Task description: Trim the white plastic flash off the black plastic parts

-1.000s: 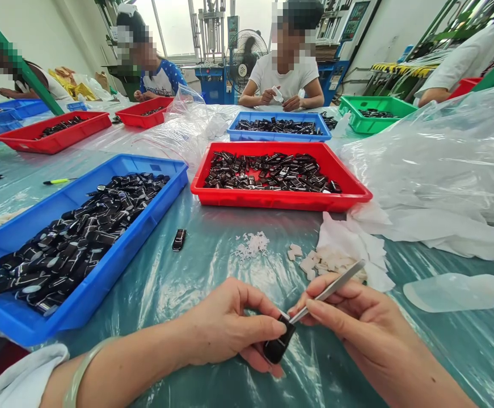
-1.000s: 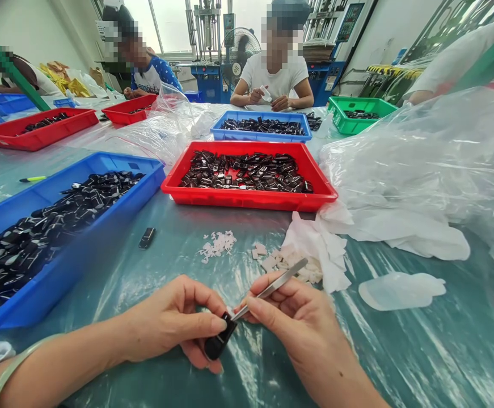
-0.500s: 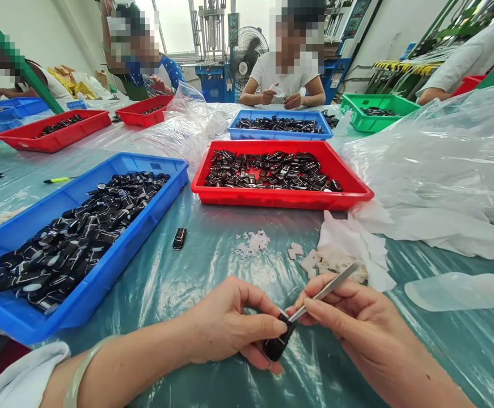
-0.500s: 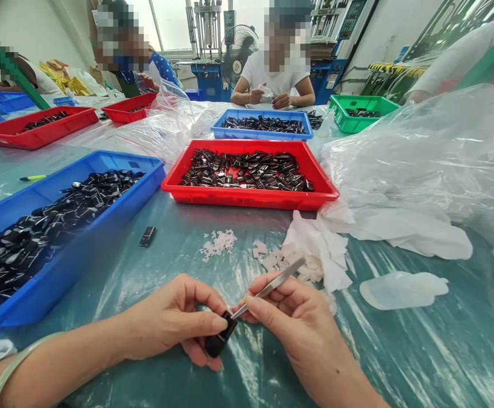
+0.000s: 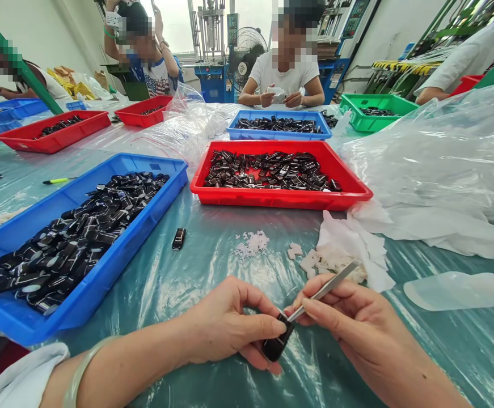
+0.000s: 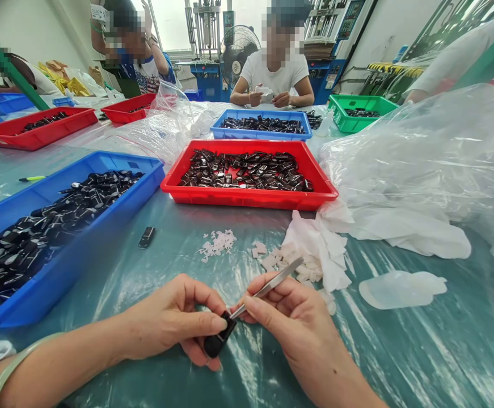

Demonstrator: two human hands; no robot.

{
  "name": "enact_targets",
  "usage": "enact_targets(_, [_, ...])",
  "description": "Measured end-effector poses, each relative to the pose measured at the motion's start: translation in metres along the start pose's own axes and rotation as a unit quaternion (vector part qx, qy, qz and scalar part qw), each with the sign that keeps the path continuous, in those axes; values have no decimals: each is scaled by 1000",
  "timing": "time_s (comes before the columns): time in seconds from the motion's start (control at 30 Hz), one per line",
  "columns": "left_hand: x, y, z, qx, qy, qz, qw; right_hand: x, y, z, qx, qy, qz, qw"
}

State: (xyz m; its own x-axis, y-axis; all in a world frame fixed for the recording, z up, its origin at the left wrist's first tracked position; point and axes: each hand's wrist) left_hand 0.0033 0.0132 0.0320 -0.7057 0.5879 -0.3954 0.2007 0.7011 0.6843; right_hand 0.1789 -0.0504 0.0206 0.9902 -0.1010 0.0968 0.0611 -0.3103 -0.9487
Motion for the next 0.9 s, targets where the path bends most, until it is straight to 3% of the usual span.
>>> enact_targets(0.47, [0,1,0,-1,1,-2,1000,8,-6,0,11,20,-16,1000])
enact_targets(0.63, [0,0,-1,-9,-3,-3,1000,26,-20,2,60,84,-119,988])
enact_targets(0.73, [1,0,-2,-26,-7,-6,1000,30,-23,2,78,28,-280,956])
enact_targets(0.83, [2,-2,-2,-53,-23,-17,998,27,-18,0,107,-41,-448,887])
enact_targets(0.9, [4,-4,-2,-74,-40,-29,996,24,-12,-2,123,-41,-519,845])
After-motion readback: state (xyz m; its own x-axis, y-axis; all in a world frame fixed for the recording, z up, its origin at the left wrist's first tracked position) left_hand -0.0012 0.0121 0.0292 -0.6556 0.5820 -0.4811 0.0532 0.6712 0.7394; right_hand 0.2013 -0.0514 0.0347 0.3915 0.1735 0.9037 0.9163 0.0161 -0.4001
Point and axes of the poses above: each hand's wrist, its own z-axis towards the middle knuckle, its own x-axis out of the back of the hand, y = z × x, and after that the axes turned 10 degrees about -z, right-handed
